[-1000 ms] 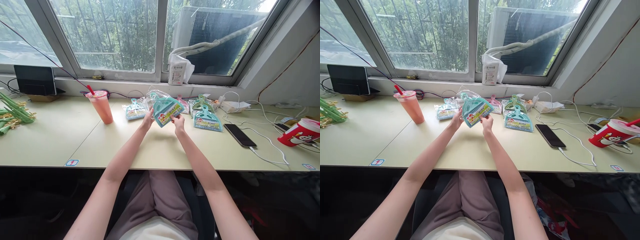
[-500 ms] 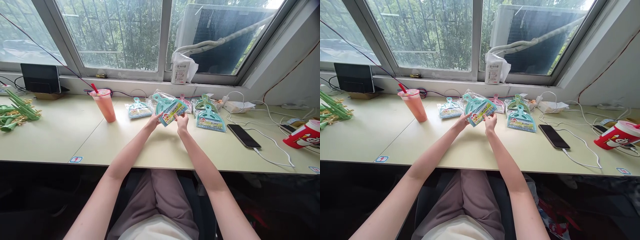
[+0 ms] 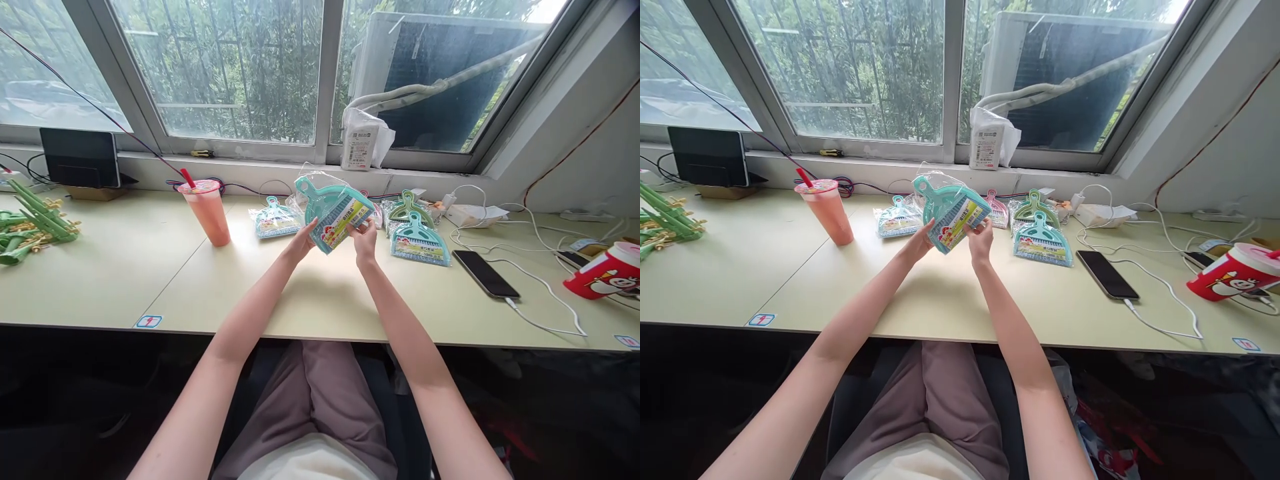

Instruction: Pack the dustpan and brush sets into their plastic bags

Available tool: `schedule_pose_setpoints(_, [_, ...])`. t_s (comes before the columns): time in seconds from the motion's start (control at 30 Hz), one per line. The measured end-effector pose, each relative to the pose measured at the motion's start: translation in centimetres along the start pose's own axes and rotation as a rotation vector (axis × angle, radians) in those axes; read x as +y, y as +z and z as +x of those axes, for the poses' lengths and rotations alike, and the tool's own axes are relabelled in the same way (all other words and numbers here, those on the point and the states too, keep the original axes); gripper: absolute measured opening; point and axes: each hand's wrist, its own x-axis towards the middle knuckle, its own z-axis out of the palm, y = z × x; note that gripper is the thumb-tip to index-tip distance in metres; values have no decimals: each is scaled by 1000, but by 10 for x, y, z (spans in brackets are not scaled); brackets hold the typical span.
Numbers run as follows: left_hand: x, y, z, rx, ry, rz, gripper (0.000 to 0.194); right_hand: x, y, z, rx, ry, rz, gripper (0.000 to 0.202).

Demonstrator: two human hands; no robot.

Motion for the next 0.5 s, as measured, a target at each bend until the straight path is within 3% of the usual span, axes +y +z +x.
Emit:
schedule_pose_setpoints(0.3, [12, -11, 3, 146, 47, -79, 34, -2, 1, -1, -93, 115, 168, 38])
schedule_pose_setpoints(0.5, [11, -8, -2, 11, -85, 23, 35, -8, 0, -3, 78, 201, 103, 33])
